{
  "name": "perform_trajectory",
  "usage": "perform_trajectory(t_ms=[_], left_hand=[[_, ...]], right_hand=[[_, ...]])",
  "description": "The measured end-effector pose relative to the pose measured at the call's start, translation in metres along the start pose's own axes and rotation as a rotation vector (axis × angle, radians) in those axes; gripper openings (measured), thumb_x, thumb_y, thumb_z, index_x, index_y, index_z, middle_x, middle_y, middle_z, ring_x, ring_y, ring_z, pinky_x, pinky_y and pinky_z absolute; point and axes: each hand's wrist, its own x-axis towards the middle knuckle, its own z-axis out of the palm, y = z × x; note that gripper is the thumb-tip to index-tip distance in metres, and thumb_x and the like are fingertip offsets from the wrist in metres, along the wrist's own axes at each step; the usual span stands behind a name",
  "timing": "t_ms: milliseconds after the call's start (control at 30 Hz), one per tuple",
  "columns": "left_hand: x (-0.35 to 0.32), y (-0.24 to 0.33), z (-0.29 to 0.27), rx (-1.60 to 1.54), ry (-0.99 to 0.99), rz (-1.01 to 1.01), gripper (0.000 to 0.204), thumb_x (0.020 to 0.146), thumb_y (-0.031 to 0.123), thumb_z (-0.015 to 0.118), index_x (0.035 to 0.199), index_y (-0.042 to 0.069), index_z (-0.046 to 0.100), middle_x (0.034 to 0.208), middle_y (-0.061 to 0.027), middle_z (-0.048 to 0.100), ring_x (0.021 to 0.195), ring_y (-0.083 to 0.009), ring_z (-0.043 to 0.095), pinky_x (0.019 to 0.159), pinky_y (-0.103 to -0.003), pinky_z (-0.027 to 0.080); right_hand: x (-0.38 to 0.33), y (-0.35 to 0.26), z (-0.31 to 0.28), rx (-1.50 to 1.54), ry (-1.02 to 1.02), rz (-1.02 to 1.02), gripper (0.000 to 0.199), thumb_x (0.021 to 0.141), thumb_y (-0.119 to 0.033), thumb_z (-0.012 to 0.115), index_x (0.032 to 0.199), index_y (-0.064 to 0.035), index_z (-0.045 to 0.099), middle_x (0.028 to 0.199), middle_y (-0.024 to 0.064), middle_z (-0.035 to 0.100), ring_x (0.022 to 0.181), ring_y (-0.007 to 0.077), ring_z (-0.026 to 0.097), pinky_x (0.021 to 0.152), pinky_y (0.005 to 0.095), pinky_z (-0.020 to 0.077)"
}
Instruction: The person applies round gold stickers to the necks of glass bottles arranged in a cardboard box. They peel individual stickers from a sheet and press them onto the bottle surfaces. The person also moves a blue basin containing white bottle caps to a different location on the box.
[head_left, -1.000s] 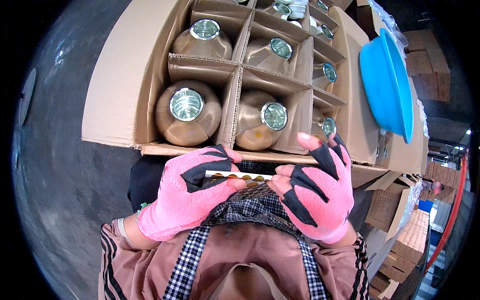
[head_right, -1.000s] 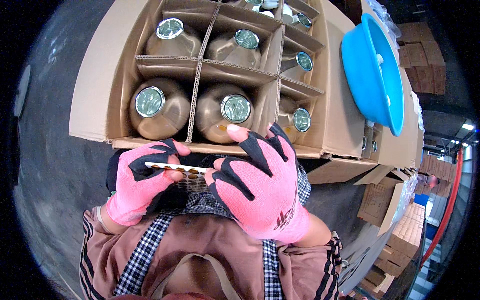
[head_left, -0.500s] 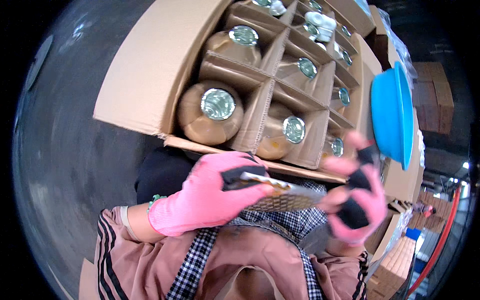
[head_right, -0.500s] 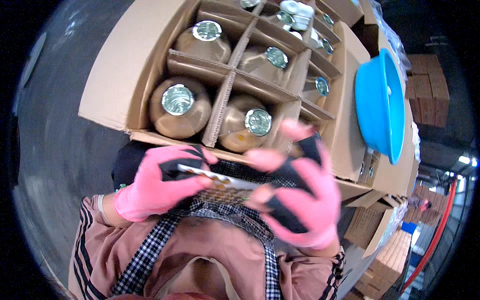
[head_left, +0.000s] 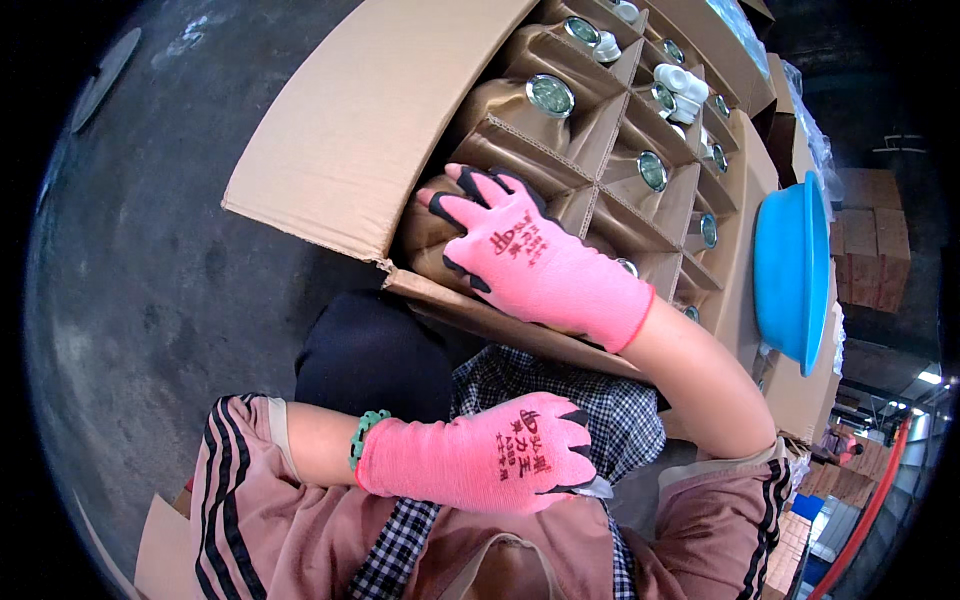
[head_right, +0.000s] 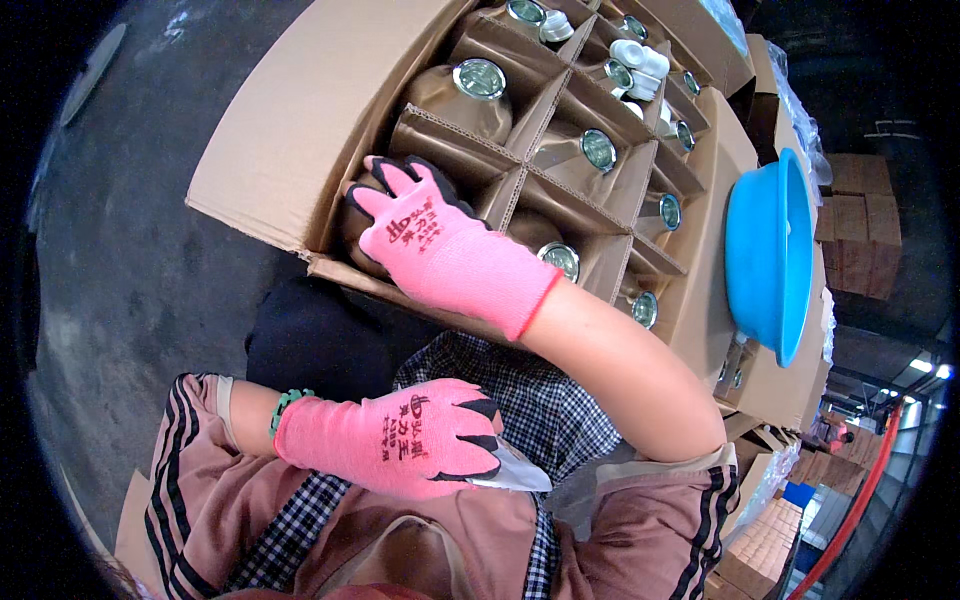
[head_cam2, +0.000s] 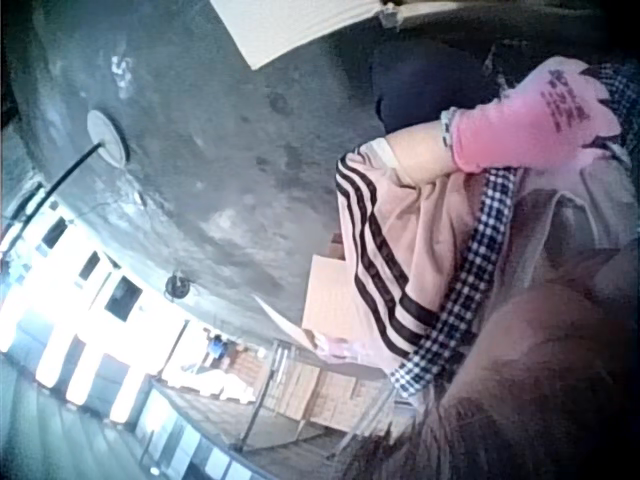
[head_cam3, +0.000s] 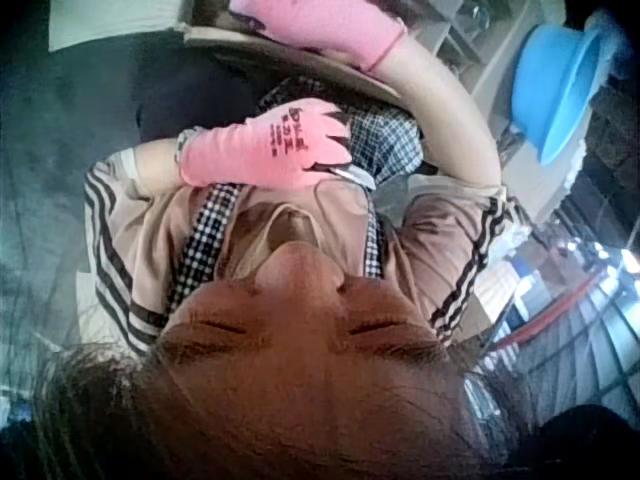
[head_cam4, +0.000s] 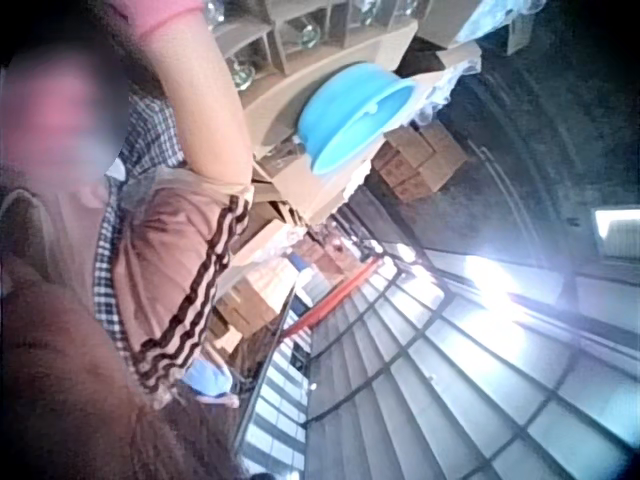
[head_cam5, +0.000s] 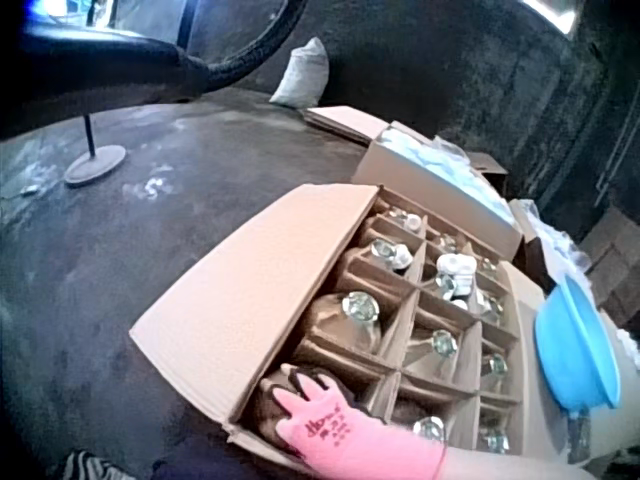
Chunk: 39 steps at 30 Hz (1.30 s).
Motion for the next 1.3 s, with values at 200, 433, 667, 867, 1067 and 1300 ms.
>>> perform_trajectory(t_ms=[200, 433, 667, 867, 1067, 1300], left_hand=[[-0.008, 0.003, 0.001, -0.028, 0.108, -0.008, 0.028, 0.065, 0.021, 0.061, 0.090, 0.008, 0.057, 0.097, -0.0121, 0.054, 0.087, -0.0270, 0.052, 0.086, -0.042, 0.038], [-0.004, 0.003, 0.003, -0.032, 0.211, -0.036, 0.020, 0.070, 0.023, 0.060, 0.083, 0.008, 0.056, 0.084, -0.0094, 0.053, 0.083, -0.0255, 0.052, 0.083, -0.037, 0.039], [-0.006, 0.005, -0.013, -0.169, 0.324, -0.181, 0.025, 0.064, 0.011, 0.069, 0.086, 0.003, 0.060, 0.087, -0.0132, 0.058, 0.088, -0.0293, 0.055, 0.077, -0.038, 0.044], [0.007, 0.003, -0.029, -0.327, 0.658, -0.479, 0.016, 0.065, 0.001, 0.069, 0.078, -0.002, 0.060, 0.080, -0.0138, 0.060, 0.084, -0.0249, 0.058, 0.072, -0.032, 0.046], [0.017, 0.002, -0.022, -0.386, 0.697, -0.574, 0.017, 0.069, 0.005, 0.068, 0.083, -0.001, 0.061, 0.083, -0.0130, 0.060, 0.085, -0.0213, 0.058, 0.074, -0.029, 0.045], [0.014, -0.008, -0.020, -0.263, 0.667, -0.508, 0.014, 0.070, 0.003, 0.066, 0.084, 0.000, 0.062, 0.083, -0.0125, 0.061, 0.086, -0.0223, 0.059, 0.074, -0.029, 0.045]], right_hand=[[0.014, -0.003, 0.011, -0.156, -0.109, 0.011, 0.017, 0.064, -0.013, 0.060, 0.079, -0.0029, 0.058, 0.117, 0.0157, 0.045, 0.120, 0.0353, 0.032, 0.097, 0.0483, 0.0287], [0.014, -0.004, 0.019, -0.161, 0.000, 0.172, 0.029, 0.059, -0.016, 0.066, 0.083, -0.0041, 0.056, 0.116, 0.0154, 0.045, 0.117, 0.0344, 0.036, 0.095, 0.0493, 0.0288], [-0.012, -0.010, -0.044, 0.186, 0.402, 0.355, 0.025, 0.071, -0.013, 0.064, 0.091, -0.0020, 0.055, 0.108, 0.0125, 0.054, 0.106, 0.0293, 0.049, 0.091, 0.0379, 0.0364], [-0.101, -0.053, -0.110, 0.254, 0.130, 0.518, 0.026, 0.065, -0.014, 0.069, 0.086, -0.0017, 0.059, 0.091, 0.0116, 0.060, 0.101, 0.0297, 0.054, 0.091, 0.0387, 0.0374], [-0.125, -0.049, -0.077, 0.256, 0.142, 0.481, 0.017, 0.071, -0.019, 0.063, 0.076, -0.0055, 0.054, 0.076, 0.0099, 0.053, 0.079, 0.0297, 0.052, 0.073, 0.0386, 0.0406], [-0.127, -0.050, -0.069, 0.296, 0.296, 0.451, 0.015, 0.070, -0.017, 0.061, 0.074, -0.0054, 0.052, 0.072, 0.0101, 0.051, 0.076, 0.0294, 0.052, 0.071, 0.0386, 0.0402]])
